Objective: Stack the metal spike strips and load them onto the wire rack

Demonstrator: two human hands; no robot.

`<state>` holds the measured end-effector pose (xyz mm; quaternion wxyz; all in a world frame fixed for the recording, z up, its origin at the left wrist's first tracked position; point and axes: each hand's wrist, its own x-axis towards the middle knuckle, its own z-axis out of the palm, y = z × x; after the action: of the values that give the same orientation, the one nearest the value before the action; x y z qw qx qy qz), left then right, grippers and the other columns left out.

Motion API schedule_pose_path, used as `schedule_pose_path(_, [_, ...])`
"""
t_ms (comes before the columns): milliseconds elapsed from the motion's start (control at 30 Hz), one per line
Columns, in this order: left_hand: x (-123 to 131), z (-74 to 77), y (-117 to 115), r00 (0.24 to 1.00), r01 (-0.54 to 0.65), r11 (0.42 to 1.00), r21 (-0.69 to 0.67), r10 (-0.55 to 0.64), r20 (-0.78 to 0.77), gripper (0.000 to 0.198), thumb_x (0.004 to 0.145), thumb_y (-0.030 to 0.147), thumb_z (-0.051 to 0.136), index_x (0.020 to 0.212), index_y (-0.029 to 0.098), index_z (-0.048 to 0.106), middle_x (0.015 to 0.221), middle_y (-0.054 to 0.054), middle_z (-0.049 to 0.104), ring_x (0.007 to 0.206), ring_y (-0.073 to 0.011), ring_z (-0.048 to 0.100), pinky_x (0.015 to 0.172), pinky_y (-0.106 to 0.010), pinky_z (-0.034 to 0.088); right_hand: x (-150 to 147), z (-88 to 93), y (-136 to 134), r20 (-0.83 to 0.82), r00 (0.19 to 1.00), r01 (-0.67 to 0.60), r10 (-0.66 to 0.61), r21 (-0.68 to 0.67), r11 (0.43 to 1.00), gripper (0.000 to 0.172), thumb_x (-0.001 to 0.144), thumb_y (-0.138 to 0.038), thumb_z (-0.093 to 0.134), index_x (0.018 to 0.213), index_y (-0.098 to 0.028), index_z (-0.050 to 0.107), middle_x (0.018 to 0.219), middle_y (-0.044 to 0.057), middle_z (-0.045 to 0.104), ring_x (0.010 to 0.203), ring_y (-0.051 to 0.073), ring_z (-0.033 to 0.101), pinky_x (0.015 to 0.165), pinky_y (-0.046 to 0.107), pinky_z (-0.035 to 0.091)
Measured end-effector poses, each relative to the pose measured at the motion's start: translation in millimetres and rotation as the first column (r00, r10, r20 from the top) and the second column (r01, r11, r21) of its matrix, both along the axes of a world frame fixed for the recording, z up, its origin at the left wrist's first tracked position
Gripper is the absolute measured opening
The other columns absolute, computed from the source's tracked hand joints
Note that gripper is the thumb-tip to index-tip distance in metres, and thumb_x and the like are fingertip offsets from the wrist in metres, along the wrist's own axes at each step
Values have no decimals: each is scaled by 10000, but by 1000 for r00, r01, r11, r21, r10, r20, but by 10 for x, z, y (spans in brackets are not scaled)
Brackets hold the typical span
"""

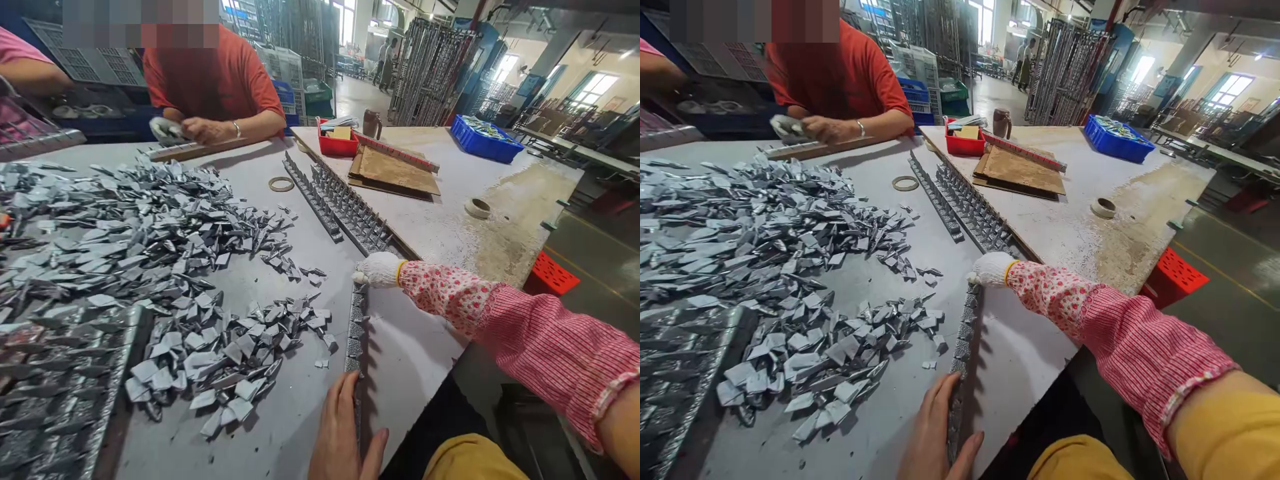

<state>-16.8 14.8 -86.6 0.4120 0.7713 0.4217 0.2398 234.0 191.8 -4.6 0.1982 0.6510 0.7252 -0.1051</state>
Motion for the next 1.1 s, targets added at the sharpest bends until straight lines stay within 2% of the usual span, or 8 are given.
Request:
schedule_pose_path(233, [-143,206,357,998,42,982,-182,-34,49,460,888,394,482,1300,192,448,1281,-139,556,1091,-250,603,867,-385,538,5,-116,-70,-32,996,88,-88,14,996,571,970,-543,308,979,-140,713,940,173,711,918,271,668,776,326,463])
schedule_pose_path(333, [-46,233,664,988,-120,993,15,121,-97,325,914,364,419,1159,172,511,1096,-113,595,847,-215,625,738,-366,529,32,-94,-145,-70,990,124,-121,38,992,631,963,-602,268,918,-159,715,916,152,716,897,250,668,765,306,453])
schedule_pose_path(433, [91,143,891,932,-34,955,293,137,-337,227,900,283,419,1027,174,572,1020,-104,592,858,-245,603,713,-360,481,79,-15,-262,-112,976,199,-188,98,975,708,946,-662,209,865,-162,704,871,139,712,857,229,666,723,283,441])
schedule_pose_path(533, [99,66,996,916,-53,939,338,181,-358,219,916,264,389,892,189,593,937,-81,616,797,-222,602,649,-306,429,145,83,-452,-295,911,360,-288,228,905,698,941,-678,212,887,-156,672,836,118,699,795,196,657,682,262,426])
schedule_pose_path(700, [-79,299,924,892,-417,906,-79,424,156,242,813,450,613,830,210,591,676,22,582,636,-142,555,641,-246,421,-7,179,-898,-834,527,345,-165,32,938,448,949,-567,394,922,-172,604,686,12,648,618,116,601,568,203,414])
schedule_pose_path(867, [-13,722,572,720,-231,876,-423,447,531,283,712,432,754,768,203,597,640,57,527,582,-73,466,582,-169,399,-542,219,-1263,-938,7,90,-347,-345,934,260,891,-437,533,917,-180,563,727,-17,634,520,78,534,455,172,394])
schedule_pose_path(1000, [33,827,371,660,-85,800,-593,492,568,377,636,482,796,733,193,573,636,54,531,521,-63,442,523,-183,391,-735,246,-1403,-875,-147,-39,-462,-462,886,305,884,-438,505,776,-159,565,546,-31,563,379,69,449,354,172,313])
schedule_pose_path(1100, [-12,820,328,775,-212,843,-493,453,440,372,700,532,721,724,186,583,584,40,530,522,-92,454,518,-209,387,-705,271,-1432,-869,-169,1,-466,-473,881,314,875,-432,494,748,-156,570,503,-30,553,348,70,423,323,173,277])
